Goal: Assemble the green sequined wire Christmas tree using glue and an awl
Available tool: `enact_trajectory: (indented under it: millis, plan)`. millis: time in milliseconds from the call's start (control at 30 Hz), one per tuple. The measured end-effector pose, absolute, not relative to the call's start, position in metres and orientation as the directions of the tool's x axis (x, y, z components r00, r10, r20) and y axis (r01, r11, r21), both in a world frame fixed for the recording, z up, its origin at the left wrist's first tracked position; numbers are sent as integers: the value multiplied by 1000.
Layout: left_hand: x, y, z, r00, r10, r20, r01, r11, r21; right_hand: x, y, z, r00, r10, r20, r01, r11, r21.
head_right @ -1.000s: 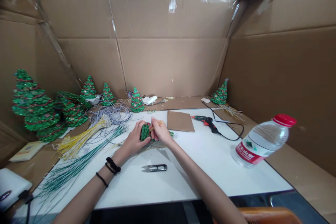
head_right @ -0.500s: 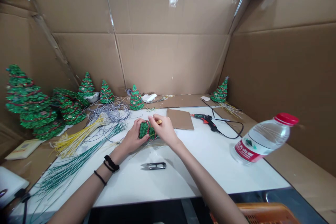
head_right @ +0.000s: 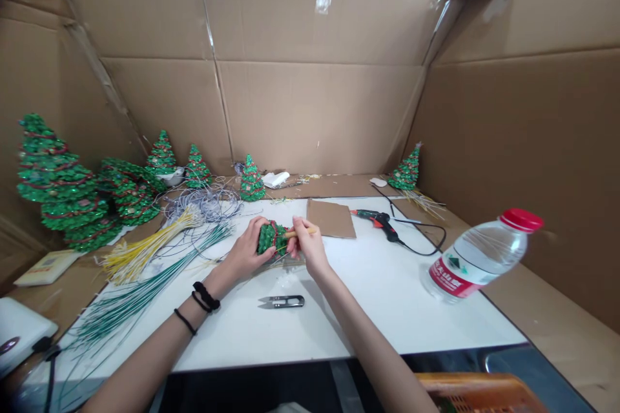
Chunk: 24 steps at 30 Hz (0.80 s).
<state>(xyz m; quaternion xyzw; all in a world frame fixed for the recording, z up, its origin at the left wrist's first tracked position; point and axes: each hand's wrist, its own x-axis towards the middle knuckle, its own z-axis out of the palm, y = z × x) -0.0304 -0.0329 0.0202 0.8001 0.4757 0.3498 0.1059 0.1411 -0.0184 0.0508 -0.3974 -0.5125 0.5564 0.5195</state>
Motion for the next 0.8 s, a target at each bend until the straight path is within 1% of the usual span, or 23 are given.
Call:
enact_trajectory:
  millis: [33, 100, 167, 200, 233, 267, 300, 367, 400, 433, 500, 567, 600, 667, 700, 767, 800]
  plan:
    - [-30, -33, 20, 298, 837, 459, 691, -521, 501, 140, -20, 55, -139, 984, 112, -104, 98, -990]
    - [-30, -32, 18, 289, 841, 457, 699, -512, 500, 137, -23, 65, -134, 965, 224, 105, 239, -965]
    - [-30, -32, 17, 288, 842, 456, 702, -509, 497, 134, -25, 76, -141, 912, 385, 316, 410, -856]
    - [-30, -32, 17, 288, 841, 457, 704, -510, 494, 133, -25, 80, -149, 880, 451, 380, 472, -795]
    - [-30, -31, 17, 289, 841, 457, 707, -509, 490, 132, -24, 81, -154, 860, 486, 405, 504, -763]
    - [-30, -31, 17, 289, 842, 455, 711, -507, 487, 132, -23, 81, -156, 863, 481, 389, 501, -773]
    - [-30, -31, 17, 288, 845, 451, 715, -503, 486, 132, -22, 78, -155, 886, 436, 338, 463, -819]
    - [-30, -31, 17, 287, 851, 439, 722, -493, 485, 134, -20, 68, -156, 944, 291, 169, 315, -934]
    - [-29, -31, 18, 288, 853, 436, 722, -492, 486, 135, -20, 61, -156, 962, 223, 73, 236, -969]
    - [-29, -32, 18, 290, 852, 436, 721, -494, 485, 136, -20, 55, -150, 973, 175, -22, 174, -985]
    - [-28, -33, 18, 296, 842, 451, 720, -507, 474, 138, -25, 43, -117, 986, 121, -192, 97, -977]
    - [-28, -33, 17, 301, 825, 479, 726, -524, 446, 138, -30, 36, -96, 993, 65, -320, 31, -947]
    - [-28, -33, 17, 301, 816, 494, 731, -530, 429, 138, -32, 34, -92, 995, 42, -354, 6, -935]
    - [-28, -32, 15, 306, 799, 517, 738, -542, 401, 139, -36, 35, -99, 995, 20, -333, -14, -943]
    - [-28, -32, 15, 307, 795, 523, 738, -546, 396, 140, -37, 39, -107, 994, 33, -268, 3, -963]
    - [-29, -30, 14, 307, 793, 526, 733, -549, 401, 144, -41, 55, -108, 986, 124, -34, 121, -992]
    - [-30, -29, 14, 307, 795, 524, 728, -550, 408, 147, -46, 67, -103, 973, 207, 117, 219, -969]
